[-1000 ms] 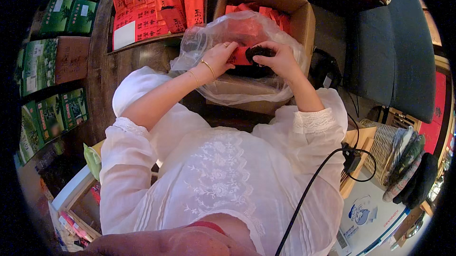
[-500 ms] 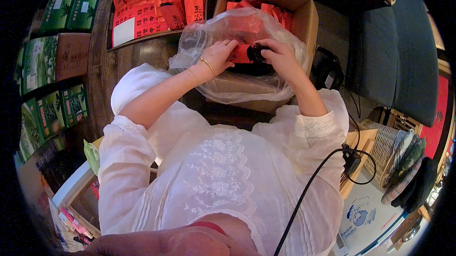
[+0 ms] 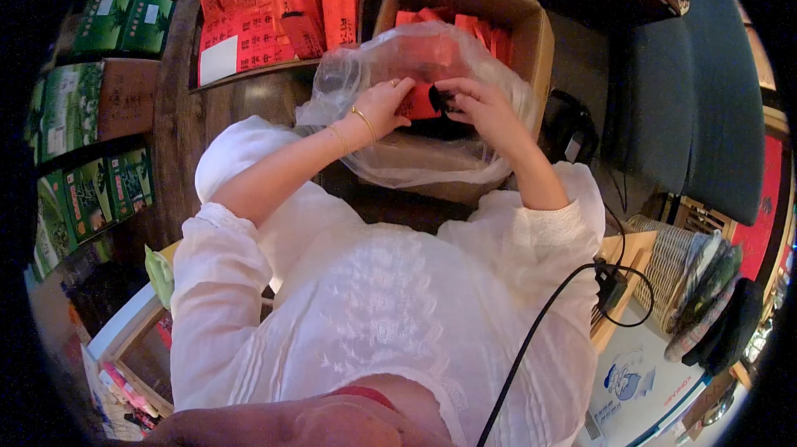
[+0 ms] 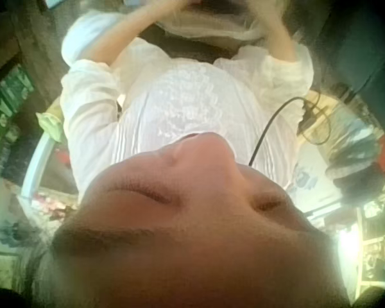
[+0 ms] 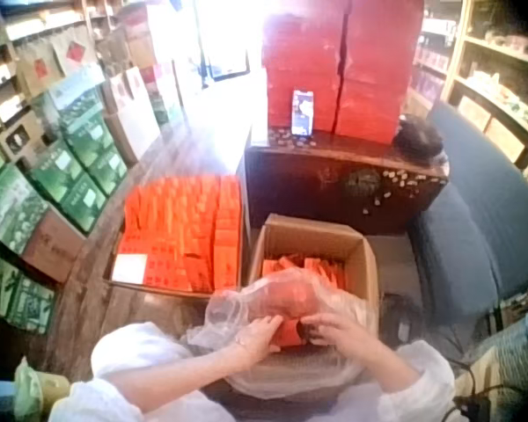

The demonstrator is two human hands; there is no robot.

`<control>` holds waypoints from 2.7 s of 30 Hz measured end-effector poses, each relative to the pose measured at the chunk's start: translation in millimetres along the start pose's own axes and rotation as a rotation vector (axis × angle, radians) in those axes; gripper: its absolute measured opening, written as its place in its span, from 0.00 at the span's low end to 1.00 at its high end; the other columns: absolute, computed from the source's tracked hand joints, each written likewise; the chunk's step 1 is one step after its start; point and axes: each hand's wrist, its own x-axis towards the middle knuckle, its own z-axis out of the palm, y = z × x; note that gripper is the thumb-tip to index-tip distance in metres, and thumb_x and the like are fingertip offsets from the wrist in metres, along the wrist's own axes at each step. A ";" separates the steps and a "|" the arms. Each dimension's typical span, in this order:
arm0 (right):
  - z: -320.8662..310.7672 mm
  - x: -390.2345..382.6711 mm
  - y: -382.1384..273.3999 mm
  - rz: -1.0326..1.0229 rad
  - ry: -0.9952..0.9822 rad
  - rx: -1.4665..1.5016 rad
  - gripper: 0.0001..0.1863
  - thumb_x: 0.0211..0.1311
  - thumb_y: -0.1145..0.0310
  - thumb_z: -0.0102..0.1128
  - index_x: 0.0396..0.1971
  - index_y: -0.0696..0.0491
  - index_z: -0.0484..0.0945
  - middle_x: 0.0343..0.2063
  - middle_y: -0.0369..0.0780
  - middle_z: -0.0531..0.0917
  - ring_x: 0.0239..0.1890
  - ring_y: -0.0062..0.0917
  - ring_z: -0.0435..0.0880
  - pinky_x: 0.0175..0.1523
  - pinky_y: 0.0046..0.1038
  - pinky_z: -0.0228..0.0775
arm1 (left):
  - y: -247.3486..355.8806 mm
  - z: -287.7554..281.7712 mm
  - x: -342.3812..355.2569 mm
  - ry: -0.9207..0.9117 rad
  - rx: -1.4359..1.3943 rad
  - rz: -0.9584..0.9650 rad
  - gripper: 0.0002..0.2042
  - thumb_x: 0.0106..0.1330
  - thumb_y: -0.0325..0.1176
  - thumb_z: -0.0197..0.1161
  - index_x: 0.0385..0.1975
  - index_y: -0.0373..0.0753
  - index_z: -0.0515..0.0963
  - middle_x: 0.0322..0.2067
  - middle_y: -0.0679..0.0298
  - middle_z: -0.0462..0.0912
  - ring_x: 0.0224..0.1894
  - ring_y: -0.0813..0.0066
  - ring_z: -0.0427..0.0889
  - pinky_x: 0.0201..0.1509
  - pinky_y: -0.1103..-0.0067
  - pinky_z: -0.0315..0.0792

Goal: The person repeatedly picks up small red packets from a cardboard box, places them into a clear plastic bag, and then removes them to place them back into the box. This repetitive cycle of inserting and removing the packets continues throughout the clip.

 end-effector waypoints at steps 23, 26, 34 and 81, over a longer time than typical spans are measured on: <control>-6.5 174.8 228.0 0.116 -0.333 -1.300 0.11 0.49 0.74 0.57 0.36 0.57 0.78 0.30 0.44 0.83 0.36 0.34 0.82 0.39 0.36 0.74 | 5.3 -7.0 -1.5 -0.057 -0.131 -0.048 0.28 0.49 0.27 0.68 0.49 0.36 0.61 0.41 0.48 0.75 0.43 0.47 0.76 0.45 0.63 0.72; -10.5 195.9 247.0 0.171 -0.272 -1.294 0.12 0.49 0.74 0.58 0.36 0.57 0.78 0.30 0.44 0.83 0.36 0.33 0.82 0.38 0.35 0.74 | 10.4 -16.3 -5.0 -0.037 -0.160 -0.044 0.28 0.49 0.26 0.68 0.49 0.36 0.62 0.42 0.49 0.75 0.44 0.47 0.76 0.45 0.64 0.72; -15.0 208.8 265.3 0.241 -0.199 -1.271 0.12 0.48 0.74 0.60 0.36 0.57 0.78 0.30 0.43 0.83 0.35 0.31 0.82 0.37 0.33 0.74 | 14.4 -26.7 -2.4 -0.022 -0.219 -0.061 0.28 0.47 0.25 0.68 0.48 0.35 0.63 0.46 0.50 0.74 0.48 0.50 0.75 0.48 0.65 0.72; -6.2 19.2 -4.9 -0.201 0.238 -0.169 0.12 0.53 0.72 0.67 0.37 0.58 0.80 0.29 0.33 0.82 0.29 0.14 0.78 0.33 0.17 0.73 | -2.9 -21.2 -9.3 0.072 -0.114 0.023 0.27 0.48 0.29 0.70 0.47 0.38 0.64 0.40 0.50 0.77 0.44 0.49 0.76 0.46 0.64 0.71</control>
